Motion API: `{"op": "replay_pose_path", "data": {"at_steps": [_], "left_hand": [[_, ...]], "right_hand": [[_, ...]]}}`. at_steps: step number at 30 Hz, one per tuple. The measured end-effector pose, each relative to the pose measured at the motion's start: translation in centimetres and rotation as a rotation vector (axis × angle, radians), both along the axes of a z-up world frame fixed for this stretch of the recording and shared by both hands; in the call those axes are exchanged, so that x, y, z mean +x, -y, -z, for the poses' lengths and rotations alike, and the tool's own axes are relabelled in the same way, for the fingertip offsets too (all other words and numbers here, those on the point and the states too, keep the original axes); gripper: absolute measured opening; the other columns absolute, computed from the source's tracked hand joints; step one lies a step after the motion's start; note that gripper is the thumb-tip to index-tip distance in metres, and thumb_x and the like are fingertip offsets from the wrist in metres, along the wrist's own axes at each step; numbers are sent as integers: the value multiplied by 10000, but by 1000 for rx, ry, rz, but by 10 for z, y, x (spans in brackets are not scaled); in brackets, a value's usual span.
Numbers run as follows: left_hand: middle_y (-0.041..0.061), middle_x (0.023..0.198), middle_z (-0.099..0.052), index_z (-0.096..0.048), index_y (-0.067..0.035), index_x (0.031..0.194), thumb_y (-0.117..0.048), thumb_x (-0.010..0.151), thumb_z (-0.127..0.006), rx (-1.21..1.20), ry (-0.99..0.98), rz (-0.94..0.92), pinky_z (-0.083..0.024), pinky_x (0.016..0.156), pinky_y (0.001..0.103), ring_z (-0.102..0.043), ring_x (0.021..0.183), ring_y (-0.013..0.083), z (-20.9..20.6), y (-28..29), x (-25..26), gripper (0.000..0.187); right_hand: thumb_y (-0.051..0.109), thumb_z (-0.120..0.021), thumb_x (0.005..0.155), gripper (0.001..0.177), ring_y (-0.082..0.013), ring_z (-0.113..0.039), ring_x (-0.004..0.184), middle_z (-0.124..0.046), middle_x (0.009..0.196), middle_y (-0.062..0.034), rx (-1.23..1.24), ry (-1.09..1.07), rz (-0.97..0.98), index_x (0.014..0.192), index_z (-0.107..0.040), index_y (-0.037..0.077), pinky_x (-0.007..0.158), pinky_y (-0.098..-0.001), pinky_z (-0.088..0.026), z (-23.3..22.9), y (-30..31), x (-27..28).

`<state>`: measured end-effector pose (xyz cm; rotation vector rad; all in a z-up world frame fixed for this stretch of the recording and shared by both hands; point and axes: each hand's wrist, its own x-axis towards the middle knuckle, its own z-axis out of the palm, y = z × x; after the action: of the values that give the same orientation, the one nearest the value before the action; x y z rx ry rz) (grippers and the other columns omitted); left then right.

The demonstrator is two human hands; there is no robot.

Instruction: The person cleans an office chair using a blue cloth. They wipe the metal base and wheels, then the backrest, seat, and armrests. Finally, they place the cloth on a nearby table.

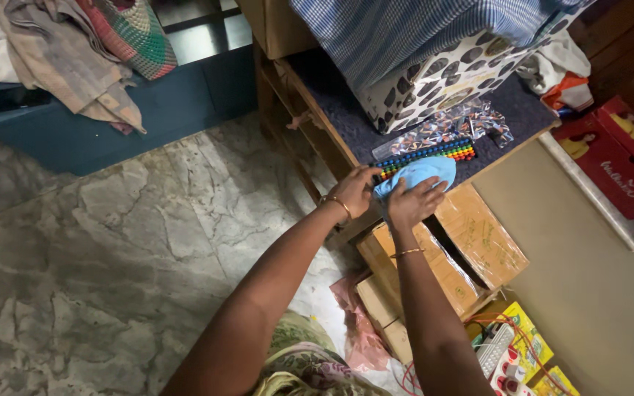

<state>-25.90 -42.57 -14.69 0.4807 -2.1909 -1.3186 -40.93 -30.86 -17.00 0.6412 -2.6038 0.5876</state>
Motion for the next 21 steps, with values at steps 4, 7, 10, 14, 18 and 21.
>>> {"op": "replay_pose_path", "data": {"at_steps": [4, 7, 10, 14, 18, 21], "left_hand": [[193, 1635, -341, -425, -200, 1546, -29, 857, -630, -177, 252, 125, -394, 1170, 439, -405, 1448, 372, -11, -8, -2, 740], [93, 1690, -194, -245, -231, 1581, -162, 845, -684, -295, 488, 186, -313, 1186, 451, -217, 1544, 294, -26, -15, 3, 860], [137, 1695, -92, -125, -197, 1642, -273, 866, -725, -401, 483, 143, -214, 1264, 468, -89, 1567, 333, -41, -22, 8, 983], [40, 1726, 8, -108, -250, 1641, -341, 883, -724, -424, 596, 183, -147, 1237, 584, -10, 1587, 253, -61, -28, 17, 981], [7, 1733, 27, -113, -212, 1637, -375, 886, -722, -479, 678, 222, -118, 1253, 593, 10, 1597, 227, -69, -30, 17, 980], [9, 1737, 26, -102, -182, 1641, -393, 890, -720, -457, 720, 236, -104, 1260, 573, 8, 1596, 210, -67, -30, 14, 995]], "right_hand": [[537, -531, 1024, 943, -530, -25, 1544, -3, 1696, -293, 64, 119, -11, 1617, -112, -66, 1227, -612, -117, -1, 15, -13], [556, -533, 1022, 938, -502, -24, 1562, -6, 1716, -266, 64, 128, -40, 1628, -106, -19, 1254, -603, -119, -6, 20, -15], [541, -523, 1046, 889, -478, -16, 1580, -7, 1729, -240, -21, 91, -105, 1667, -113, 54, 1258, -626, -96, -24, 7, 7], [525, -496, 1024, 808, -453, -5, 1586, -68, 1737, -154, -10, 81, -173, 1668, -172, 160, 1231, -659, -62, -52, -8, 41], [497, -420, 1089, 682, -423, -38, 1611, -123, 1756, -140, 177, 1, -266, 1677, -232, 207, 1242, -667, -42, -65, -10, 40], [525, -415, 1064, 715, -416, -71, 1594, -156, 1728, -164, 218, 29, -314, 1660, -232, 174, 1221, -675, -50, -66, -8, 34]]}}
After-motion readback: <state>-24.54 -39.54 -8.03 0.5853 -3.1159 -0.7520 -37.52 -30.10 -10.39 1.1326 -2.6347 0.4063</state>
